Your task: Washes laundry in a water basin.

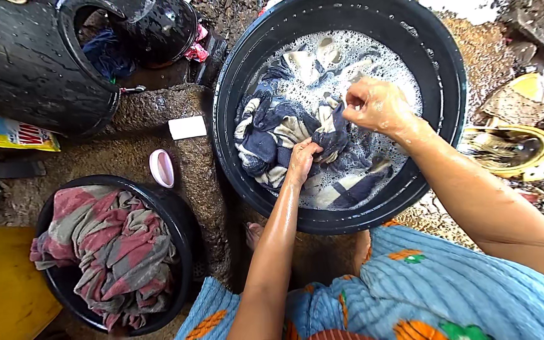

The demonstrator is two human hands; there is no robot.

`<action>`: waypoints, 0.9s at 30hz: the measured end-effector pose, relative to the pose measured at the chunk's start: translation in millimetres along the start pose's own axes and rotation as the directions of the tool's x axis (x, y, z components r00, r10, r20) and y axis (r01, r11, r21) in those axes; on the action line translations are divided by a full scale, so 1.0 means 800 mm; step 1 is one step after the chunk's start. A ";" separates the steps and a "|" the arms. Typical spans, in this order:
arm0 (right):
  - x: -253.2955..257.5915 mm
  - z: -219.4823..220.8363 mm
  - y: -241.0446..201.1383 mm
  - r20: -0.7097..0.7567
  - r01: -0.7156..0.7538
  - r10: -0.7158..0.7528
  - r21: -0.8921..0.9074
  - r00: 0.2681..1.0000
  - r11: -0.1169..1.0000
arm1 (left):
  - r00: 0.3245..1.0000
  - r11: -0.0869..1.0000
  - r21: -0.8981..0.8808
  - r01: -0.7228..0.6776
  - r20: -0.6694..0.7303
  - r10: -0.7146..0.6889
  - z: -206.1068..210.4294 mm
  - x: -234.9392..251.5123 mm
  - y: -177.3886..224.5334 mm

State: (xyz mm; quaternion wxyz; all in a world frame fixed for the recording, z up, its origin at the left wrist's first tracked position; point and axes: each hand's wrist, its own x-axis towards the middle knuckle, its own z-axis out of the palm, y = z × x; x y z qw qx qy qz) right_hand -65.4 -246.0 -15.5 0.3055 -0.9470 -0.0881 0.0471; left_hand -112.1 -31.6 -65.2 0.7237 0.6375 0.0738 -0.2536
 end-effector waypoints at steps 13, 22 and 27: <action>0.019 0.004 0.008 0.006 -0.080 0.082 0.295 0.997 0.952 | 0.953 0.807 0.510 -0.297 0.208 0.219 0.011 -0.009 -0.019; 0.066 0.070 -0.038 0.334 -0.055 0.010 0.124 0.943 0.991 | 0.962 0.795 0.549 -0.257 0.227 0.154 0.011 -0.024 0.003; 0.058 0.073 -0.027 0.252 -0.059 0.023 0.138 0.968 0.989 | 0.949 0.802 0.512 -0.308 0.223 0.222 0.011 -0.009 -0.019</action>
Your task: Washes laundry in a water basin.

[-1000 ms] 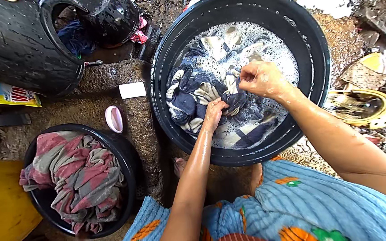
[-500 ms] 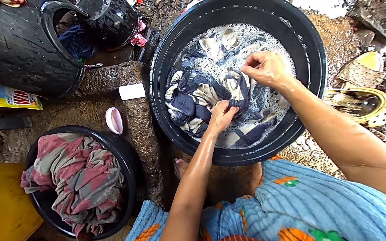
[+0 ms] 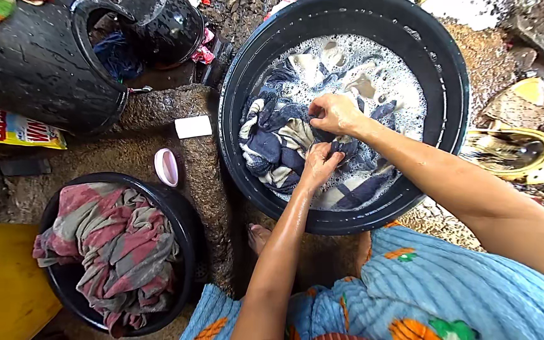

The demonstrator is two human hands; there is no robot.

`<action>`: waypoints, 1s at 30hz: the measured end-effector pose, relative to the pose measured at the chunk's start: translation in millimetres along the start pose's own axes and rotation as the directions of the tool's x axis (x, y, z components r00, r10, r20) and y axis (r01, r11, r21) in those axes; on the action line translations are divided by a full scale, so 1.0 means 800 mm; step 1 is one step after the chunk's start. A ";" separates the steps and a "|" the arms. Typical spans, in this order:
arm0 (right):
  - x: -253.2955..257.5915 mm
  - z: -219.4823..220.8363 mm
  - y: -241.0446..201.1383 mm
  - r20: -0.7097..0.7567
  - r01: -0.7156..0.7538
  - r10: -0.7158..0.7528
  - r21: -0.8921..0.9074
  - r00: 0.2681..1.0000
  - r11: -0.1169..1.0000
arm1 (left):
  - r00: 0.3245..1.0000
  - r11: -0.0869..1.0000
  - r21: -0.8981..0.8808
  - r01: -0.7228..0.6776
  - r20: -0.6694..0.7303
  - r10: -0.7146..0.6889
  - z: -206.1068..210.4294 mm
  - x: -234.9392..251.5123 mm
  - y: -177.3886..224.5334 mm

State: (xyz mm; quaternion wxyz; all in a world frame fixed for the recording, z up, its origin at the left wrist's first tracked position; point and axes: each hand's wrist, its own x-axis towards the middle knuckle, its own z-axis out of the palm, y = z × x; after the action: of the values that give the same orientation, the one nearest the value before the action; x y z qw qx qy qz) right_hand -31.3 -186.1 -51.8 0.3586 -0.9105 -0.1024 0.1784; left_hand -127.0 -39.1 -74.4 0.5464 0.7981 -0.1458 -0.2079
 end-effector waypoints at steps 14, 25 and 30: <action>0.005 -0.002 -0.018 0.041 -0.095 0.102 -0.144 0.994 0.985 | 0.999 0.999 -0.005 0.040 0.016 -0.040 -0.002 0.001 0.002; 0.003 -0.020 0.001 -0.108 -0.133 0.182 0.355 0.977 0.925 | 0.997 0.997 -0.015 0.070 0.027 -0.070 -0.006 -0.003 0.011; -0.058 -0.166 0.033 -0.679 0.193 0.470 0.662 0.564 0.724 | 0.991 0.991 -0.021 0.131 0.002 -0.131 -0.010 -0.008 0.027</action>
State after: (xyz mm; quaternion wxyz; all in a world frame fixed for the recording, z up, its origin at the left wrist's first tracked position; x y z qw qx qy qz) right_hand -19.5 -302.0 32.0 0.6503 -0.6959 0.2244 -0.2061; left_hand -129.0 -37.6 -50.6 0.5399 0.8001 -0.0912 -0.2452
